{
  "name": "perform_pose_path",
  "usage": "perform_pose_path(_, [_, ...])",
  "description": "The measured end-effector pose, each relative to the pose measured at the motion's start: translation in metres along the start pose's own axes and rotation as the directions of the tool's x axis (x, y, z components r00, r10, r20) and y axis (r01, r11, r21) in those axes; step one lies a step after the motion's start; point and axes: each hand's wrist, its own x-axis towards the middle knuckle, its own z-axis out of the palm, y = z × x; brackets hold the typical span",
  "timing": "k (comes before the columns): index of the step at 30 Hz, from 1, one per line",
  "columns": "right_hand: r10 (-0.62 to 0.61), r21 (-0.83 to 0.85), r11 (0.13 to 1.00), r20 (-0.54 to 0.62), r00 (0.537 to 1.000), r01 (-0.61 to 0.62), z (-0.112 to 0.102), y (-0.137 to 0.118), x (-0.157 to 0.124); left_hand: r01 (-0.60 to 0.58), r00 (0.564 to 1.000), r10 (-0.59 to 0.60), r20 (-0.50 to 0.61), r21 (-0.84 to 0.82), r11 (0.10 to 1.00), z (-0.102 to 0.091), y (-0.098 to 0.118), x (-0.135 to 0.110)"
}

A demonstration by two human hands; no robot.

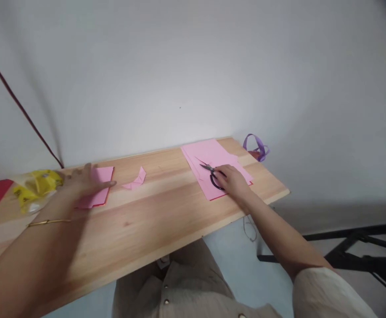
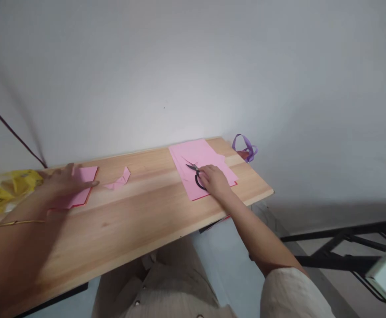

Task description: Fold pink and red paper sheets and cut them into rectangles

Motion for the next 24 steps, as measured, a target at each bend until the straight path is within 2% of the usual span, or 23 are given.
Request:
perform_pose_path(3, [0.060,-0.003,0.998,-0.035,0.998,-0.060,-0.002,0.015,-0.009,0.060,0.992,-0.068,0.110,0.074,0.995,-0.003,-0.001,0.003])
perform_pose_path(6, [0.068,-0.011,0.998,-0.026,0.997,-0.068,0.002,0.014,-0.015,0.077,0.987,-0.090,0.135,0.103,0.992,-0.006,0.009,-0.001])
perform_pose_path(10, [0.064,-0.053,0.996,-0.041,0.997,-0.066,0.011,0.007,-0.018,0.023,0.986,-0.050,0.162,0.169,0.985,-0.010,0.020,0.000])
perform_pose_path(19, [0.083,-0.029,0.996,-0.107,0.991,-0.086,0.008,0.003,-0.028,0.080,0.990,-0.096,0.104,0.148,0.986,0.002,0.010,0.019])
perform_pose_path(24, [0.024,-0.002,1.000,-0.116,0.993,-0.025,0.010,-0.027,-0.048,0.044,0.999,-0.046,0.027,0.069,0.997,0.016,-0.003,0.014])
